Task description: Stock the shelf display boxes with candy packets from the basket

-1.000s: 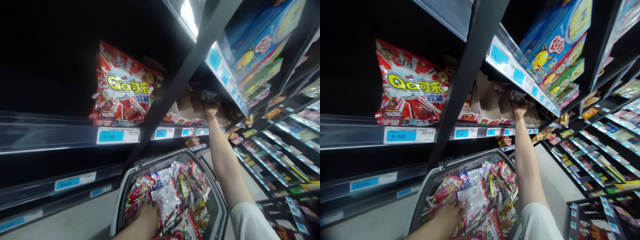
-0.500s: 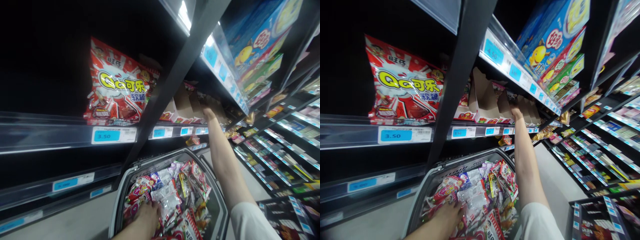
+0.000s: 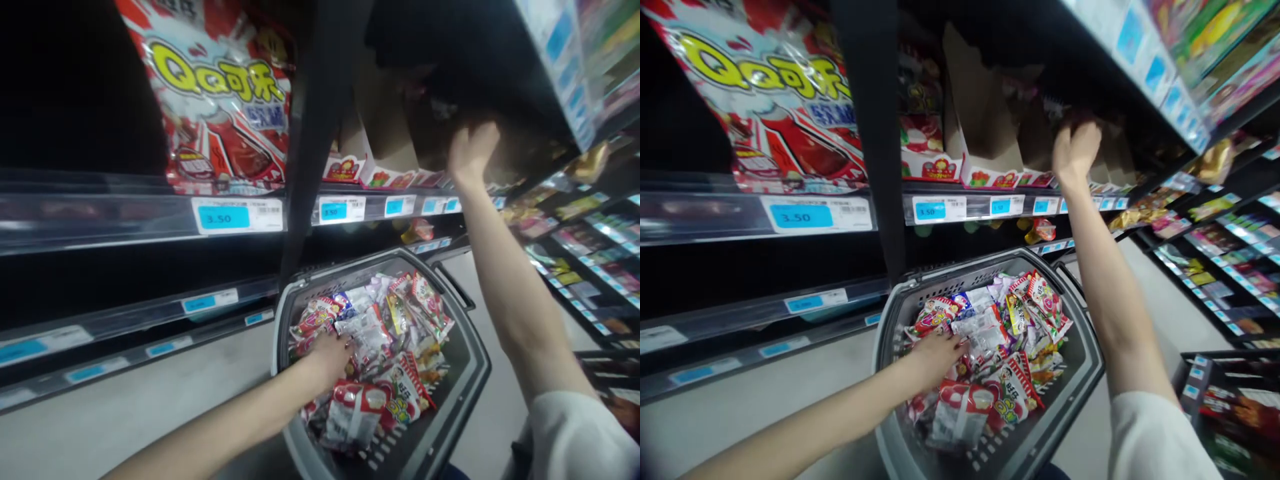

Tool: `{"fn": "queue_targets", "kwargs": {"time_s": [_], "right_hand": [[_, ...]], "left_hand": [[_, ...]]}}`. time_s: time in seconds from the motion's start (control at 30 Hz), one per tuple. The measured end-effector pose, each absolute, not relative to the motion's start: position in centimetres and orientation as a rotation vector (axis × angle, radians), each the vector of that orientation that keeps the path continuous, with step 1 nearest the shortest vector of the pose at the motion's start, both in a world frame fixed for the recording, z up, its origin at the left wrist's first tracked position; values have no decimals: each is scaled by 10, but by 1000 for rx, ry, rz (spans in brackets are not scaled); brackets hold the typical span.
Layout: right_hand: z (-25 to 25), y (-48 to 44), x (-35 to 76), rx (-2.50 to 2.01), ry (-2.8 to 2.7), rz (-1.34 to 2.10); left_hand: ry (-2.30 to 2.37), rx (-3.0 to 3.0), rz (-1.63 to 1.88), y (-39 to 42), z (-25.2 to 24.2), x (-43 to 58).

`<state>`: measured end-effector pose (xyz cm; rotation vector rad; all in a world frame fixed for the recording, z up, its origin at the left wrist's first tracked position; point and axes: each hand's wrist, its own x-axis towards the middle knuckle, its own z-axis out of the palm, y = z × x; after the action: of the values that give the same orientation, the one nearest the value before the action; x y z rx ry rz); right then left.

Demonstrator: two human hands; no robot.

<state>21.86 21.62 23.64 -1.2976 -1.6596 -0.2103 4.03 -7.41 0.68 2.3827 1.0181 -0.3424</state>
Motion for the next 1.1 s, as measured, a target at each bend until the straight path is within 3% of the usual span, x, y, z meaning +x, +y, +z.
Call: {"fn": "queue_targets", "kwargs": {"time_s": [0.13, 0.27, 0.47, 0.63, 0.8, 0.93, 1.1], "right_hand": [[189, 126, 216, -916, -2102, -370], [115, 63, 214, -554, -2817, -122], [17, 42, 242, -723, -3064, 316], [-13, 46, 272, -1196, -2988, 720], [-14, 54, 284, -1282, -2825, 954], [-6, 51, 281, -1241, -2433, 1312], [14, 40, 260, -1310, -1549, 1640]], "left_hand": [[1003, 2445, -428, -74, 4, 42], [1002, 2528, -488, -72, -2, 42], [951, 2501, -465, -61, -8, 39], [1016, 2449, -688, -62, 5, 49], [1066, 2488, -759, -64, 20, 64], [1262, 2553, -402, -62, 10, 70], [1336, 2179, 269, -55, -14, 67]]}}
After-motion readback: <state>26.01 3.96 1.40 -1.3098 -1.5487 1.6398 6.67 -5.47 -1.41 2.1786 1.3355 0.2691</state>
